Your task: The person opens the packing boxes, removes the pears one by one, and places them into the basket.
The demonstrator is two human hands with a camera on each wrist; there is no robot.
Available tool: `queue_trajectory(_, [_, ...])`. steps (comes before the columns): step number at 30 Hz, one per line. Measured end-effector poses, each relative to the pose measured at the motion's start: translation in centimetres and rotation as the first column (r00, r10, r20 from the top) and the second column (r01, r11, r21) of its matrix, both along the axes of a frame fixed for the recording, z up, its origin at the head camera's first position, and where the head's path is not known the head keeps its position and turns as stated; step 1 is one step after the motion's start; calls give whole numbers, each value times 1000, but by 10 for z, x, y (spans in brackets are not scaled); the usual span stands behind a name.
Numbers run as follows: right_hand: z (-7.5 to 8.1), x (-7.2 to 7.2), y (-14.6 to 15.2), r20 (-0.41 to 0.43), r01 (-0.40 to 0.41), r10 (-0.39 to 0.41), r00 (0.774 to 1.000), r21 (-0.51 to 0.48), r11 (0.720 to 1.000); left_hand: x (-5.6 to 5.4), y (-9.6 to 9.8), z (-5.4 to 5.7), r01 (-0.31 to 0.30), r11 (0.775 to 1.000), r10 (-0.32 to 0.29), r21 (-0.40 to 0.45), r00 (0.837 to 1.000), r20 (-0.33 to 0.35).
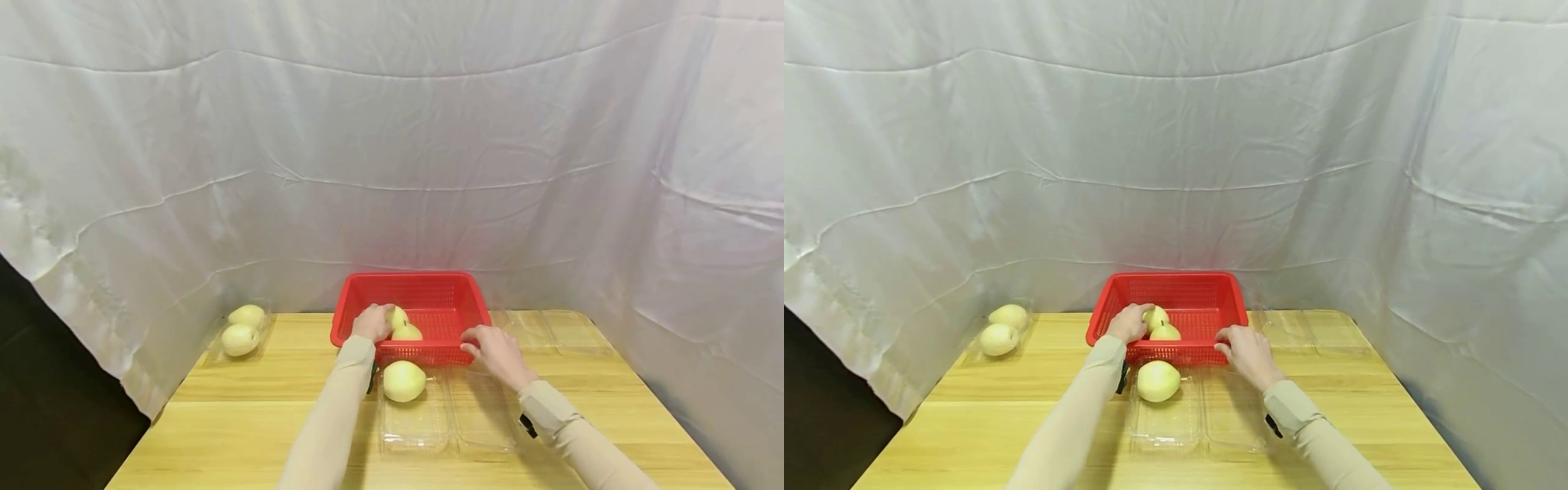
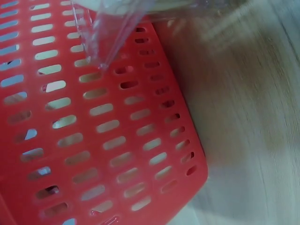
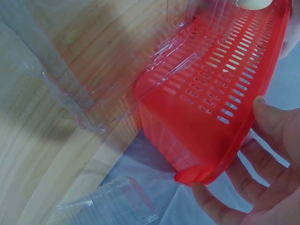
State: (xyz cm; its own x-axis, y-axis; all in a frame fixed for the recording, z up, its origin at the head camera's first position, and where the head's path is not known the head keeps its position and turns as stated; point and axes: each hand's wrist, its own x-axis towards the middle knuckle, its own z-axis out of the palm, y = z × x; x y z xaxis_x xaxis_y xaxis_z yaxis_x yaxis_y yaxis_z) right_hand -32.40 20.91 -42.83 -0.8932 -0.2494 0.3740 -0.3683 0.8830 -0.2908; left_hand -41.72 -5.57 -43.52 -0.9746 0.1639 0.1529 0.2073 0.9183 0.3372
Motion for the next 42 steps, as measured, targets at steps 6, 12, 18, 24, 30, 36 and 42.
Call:
queue_trajectory(6, [-1, 0, -1, -9, 5, -5, 1000, -2, 1000, 3, -2, 0, -17, 1000, 17, 0, 997, -80])
queue_trajectory(12, [-1, 1, 0, -15, 1, -2, 1000, -7, 1000, 9, -9, 7, 35, 995, -28, 97, 997, -78])
queue_trajectory(18, [-2, 1, 1, -24, -4, 4, 1000, -11, 1000, 21, -26, 13, 70, 986, -57, 150, 994, -94])
queue_trajectory(24, [-2, 2, 0, -29, 2, -2, 1000, -7, 1000, 37, -38, 11, 133, 986, -108, 100, 969, -223])
queue_trajectory(30, [-4, 5, -3, -69, 4, -3, 998, 11, 1000, 50, -54, 1, 72, 995, -35, 72, 904, -426])
queue_trajectory(36, [-9, 7, -10, -190, 2, 6, 982, 42, 999, 57, -71, -8, 9, 991, 59, 134, 866, -497])
queue_trajectory(42, [-7, 13, -19, -241, -27, 32, 970, 26, 999, 60, -79, -9, 52, 969, 65, 243, 891, -450])
